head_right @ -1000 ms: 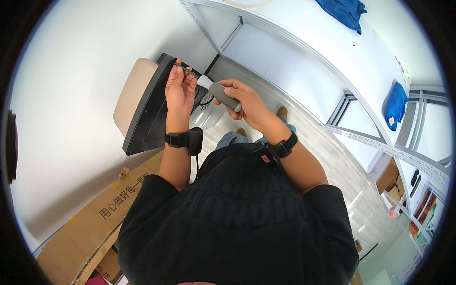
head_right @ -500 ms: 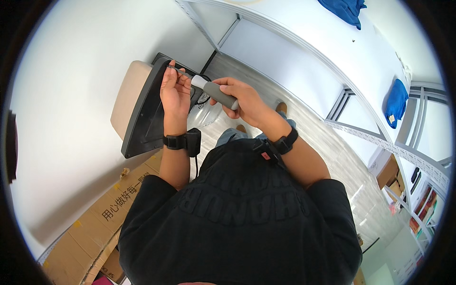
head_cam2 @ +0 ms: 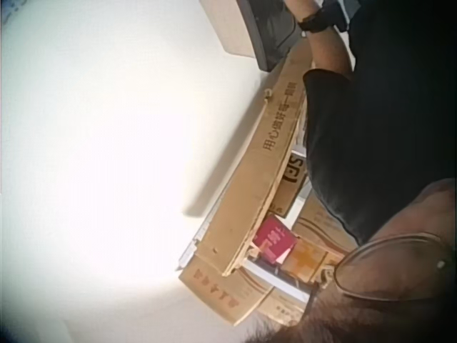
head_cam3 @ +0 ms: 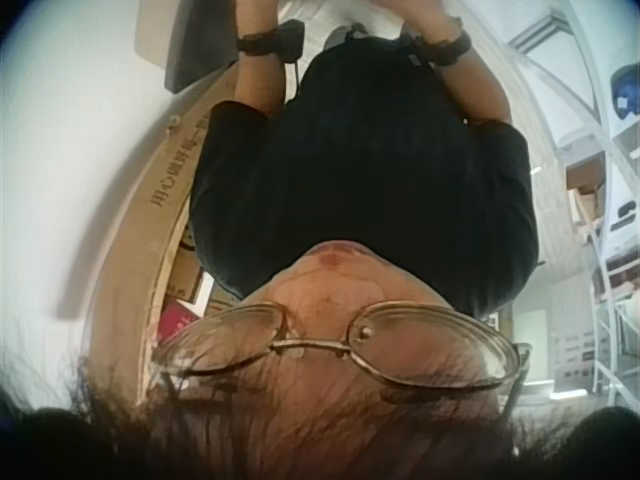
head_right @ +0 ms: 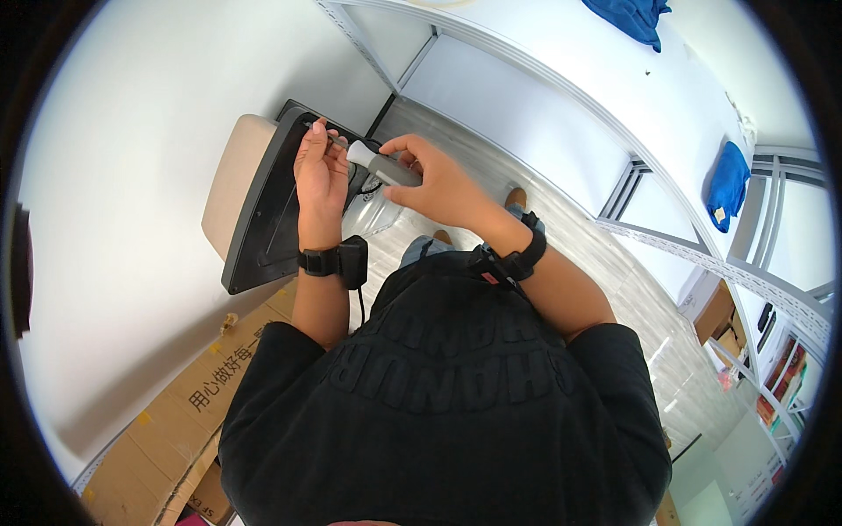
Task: The person wipes the interior of a metal cabinet with a blue cloth, then uses a screwdriver to fasten screws into the back panel of a black electronic device mounted on a shelf.
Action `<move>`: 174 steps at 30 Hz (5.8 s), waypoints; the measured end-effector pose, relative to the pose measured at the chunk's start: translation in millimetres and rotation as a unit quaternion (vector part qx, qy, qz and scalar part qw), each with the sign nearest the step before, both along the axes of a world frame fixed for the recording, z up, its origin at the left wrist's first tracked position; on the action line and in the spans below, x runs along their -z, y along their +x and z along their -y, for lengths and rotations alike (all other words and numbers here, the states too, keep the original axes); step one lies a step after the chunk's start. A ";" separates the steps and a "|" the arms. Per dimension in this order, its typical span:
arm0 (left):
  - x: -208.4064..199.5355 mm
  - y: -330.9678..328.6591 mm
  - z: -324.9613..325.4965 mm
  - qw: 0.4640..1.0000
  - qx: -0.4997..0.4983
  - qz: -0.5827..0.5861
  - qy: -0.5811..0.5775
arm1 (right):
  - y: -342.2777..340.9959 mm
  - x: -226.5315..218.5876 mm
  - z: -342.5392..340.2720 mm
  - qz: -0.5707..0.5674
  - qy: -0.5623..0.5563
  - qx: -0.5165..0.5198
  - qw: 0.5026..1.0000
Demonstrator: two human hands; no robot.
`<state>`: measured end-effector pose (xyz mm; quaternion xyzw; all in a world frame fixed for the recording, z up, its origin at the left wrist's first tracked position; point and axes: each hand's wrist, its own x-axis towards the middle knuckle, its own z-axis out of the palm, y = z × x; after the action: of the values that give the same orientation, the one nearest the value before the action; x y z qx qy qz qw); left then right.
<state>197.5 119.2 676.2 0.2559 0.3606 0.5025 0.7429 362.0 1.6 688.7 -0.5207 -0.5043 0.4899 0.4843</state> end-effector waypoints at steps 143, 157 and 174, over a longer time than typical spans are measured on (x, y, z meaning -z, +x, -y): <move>-1.5 430.7 61.5 0.882 0.392 -0.199 0.167 | 332.1 7.5 173.3 -0.404 -0.053 0.261 0.875; 8.5 50.3 68.4 0.996 -0.010 -0.085 -0.013 | 118.6 15.5 20.1 -0.263 -0.255 -0.172 0.914; -14.2 -240.9 136.3 0.997 -0.078 -0.028 0.007 | -188.2 -24.3 80.0 -0.266 -0.242 -0.216 0.908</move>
<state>-43.5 -17.1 690.4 0.2457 0.3967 0.5544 0.6891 173.8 -78.4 713.0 -0.3505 -0.3232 0.8097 0.3421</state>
